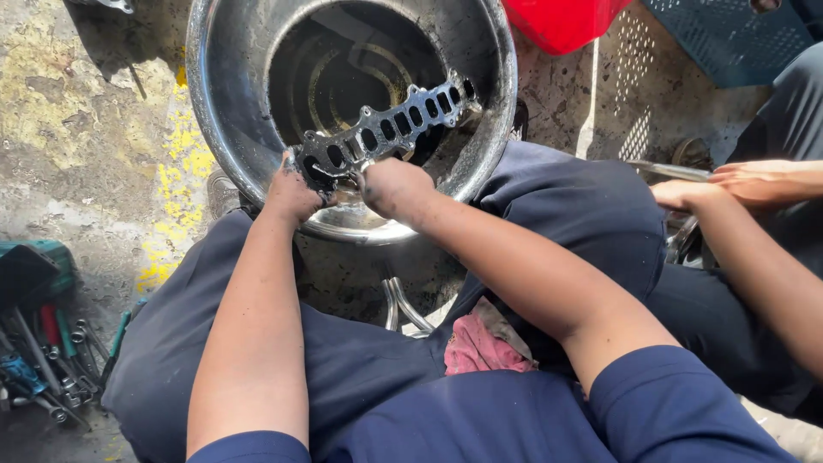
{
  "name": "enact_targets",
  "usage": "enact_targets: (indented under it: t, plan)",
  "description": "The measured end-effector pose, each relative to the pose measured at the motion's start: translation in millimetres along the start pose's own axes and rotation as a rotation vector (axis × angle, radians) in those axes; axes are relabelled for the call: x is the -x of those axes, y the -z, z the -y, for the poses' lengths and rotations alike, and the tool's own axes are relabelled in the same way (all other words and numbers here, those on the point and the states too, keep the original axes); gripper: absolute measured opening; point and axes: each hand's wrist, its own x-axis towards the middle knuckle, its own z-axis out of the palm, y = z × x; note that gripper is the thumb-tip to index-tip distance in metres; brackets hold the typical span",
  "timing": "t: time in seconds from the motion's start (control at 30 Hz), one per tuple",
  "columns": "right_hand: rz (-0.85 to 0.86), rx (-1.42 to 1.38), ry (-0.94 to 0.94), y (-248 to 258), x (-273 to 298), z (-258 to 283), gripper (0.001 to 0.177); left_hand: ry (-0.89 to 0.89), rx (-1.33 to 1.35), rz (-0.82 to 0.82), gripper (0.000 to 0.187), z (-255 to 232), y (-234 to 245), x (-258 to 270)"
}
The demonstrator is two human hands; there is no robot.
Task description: Clean an engine intake manifold inside a metal wash basin.
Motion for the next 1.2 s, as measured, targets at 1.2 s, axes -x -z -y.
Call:
enact_targets:
  t: [1.2]
  plan:
    - [0.250,-1.280,0.075,-51,-134,24,0.036,0.579,1.320,-0.331,0.048,65,-39,-53]
